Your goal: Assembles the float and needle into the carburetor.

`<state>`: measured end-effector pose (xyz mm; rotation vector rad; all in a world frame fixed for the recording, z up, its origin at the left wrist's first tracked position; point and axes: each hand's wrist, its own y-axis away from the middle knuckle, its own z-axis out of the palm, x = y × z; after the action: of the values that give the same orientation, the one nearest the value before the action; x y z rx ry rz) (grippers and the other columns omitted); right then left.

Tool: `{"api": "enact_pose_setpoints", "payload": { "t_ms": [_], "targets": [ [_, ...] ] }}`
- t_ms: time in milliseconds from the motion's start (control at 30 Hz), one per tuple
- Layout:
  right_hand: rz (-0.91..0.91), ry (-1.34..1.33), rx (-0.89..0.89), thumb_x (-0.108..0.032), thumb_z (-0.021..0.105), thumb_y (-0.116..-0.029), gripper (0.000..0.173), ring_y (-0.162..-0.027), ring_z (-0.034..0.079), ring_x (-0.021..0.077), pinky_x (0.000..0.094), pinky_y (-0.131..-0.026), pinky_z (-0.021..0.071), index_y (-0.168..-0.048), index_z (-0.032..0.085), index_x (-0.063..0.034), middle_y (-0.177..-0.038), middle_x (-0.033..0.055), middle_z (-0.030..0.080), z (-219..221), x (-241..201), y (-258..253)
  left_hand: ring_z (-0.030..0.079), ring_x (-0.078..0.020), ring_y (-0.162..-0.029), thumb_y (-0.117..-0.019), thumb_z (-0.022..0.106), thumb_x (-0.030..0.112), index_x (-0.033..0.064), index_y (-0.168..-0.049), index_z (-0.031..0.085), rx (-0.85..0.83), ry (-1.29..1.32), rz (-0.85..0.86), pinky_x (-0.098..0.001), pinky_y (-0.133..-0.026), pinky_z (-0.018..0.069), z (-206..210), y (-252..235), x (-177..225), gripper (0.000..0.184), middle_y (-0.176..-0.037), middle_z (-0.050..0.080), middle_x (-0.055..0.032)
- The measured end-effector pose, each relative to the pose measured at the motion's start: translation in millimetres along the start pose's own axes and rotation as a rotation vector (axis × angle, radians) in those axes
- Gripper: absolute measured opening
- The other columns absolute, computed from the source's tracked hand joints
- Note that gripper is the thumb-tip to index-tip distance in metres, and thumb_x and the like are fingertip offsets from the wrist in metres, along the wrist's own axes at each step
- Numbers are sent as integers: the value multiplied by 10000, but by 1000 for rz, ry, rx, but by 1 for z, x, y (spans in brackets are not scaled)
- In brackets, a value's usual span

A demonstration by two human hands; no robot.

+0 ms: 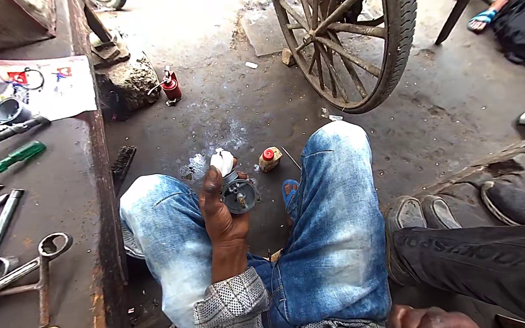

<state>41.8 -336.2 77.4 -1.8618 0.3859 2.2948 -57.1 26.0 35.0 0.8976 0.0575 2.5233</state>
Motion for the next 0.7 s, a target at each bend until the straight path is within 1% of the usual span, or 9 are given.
{"api": "enact_pose_setpoints", "payload": {
  "t_ms": [100,167,233,300,367,467,567,633,700],
  "targets": [
    [-21,-164,-39,-159,822,-862,180,-881,691,110,336,-811,581,-1007,726,-204,-924,-36,716,0,-2,-13,710,-157,-884,-980,621,367,188,-1125,695,-3,-28,11,-352,-760,611,-1,3,-1,242,-1096,718,-38],
    [-55,-164,-59,-171,790,-902,132,-860,707,117,323,-786,594,-1023,741,-183,-923,-14,736,-5,-5,-30,711,-158,-878,-988,607,362,185,-1118,694,2,-26,16,-348,-750,614,0,3,-2,236,-1091,716,-42],
    [-127,-51,0,-222,737,-952,105,-830,710,83,271,-750,606,-1055,756,-215,-922,-32,742,-4,-11,-65,710,-160,-886,-1000,587,357,184,-1128,688,7,-30,18,-345,-753,614,-2,5,-4,238,-1108,711,-45],
    [-254,-45,98,-231,715,-969,86,-783,702,74,257,-725,604,-1043,754,-212,-881,-25,739,9,-15,-120,708,-163,-890,-1000,593,356,179,-1153,676,0,-39,17,-345,-752,615,-4,10,-6,248,-1129,704,-48],
    [-367,-258,119,-209,721,-958,112,-800,689,71,255,-744,595,-1068,744,-214,-913,-20,730,33,-16,-179,712,-158,-869,-960,659,370,181,-1136,691,-1,-37,33,-341,-738,624,-3,16,-5,260,-1111,710,-45],
    [-413,-642,22,-111,657,-987,213,-969,708,117,286,-859,603,-1171,712,-204,-1107,19,723,75,-4,-233,713,-145,-884,-918,728,375,176,-1174,687,2,-55,89,-321,-751,624,-1,32,7,327,-1127,703,-46],
    [-381,-732,-64,-114,694,-965,254,-979,712,105,264,-852,604,-1204,706,-201,-1132,18,724,102,14,-238,721,-161,-877,-901,757,352,127,-1225,689,-3,-34,172,-325,-744,630,2,50,24,400,-1133,711,-90],
    [-369,-699,-110,-119,710,-951,259,-958,732,98,246,-816,617,-1199,721,-193,-1117,24,748,105,20,-232,723,-172,-868,-900,762,352,102,-1218,689,-26,-44,235,-332,-746,633,0,59,33,411,-1111,710,-110],
    [-420,-655,-119,-94,717,-941,266,-945,746,116,257,-806,630,-1199,722,-161,-1105,46,756,101,20,-231,718,-165,-868,-904,755,369,106,-1207,694,-46,-81,273,-323,-749,629,2,63,37,405,-1089,710,-104]
  ]
}}
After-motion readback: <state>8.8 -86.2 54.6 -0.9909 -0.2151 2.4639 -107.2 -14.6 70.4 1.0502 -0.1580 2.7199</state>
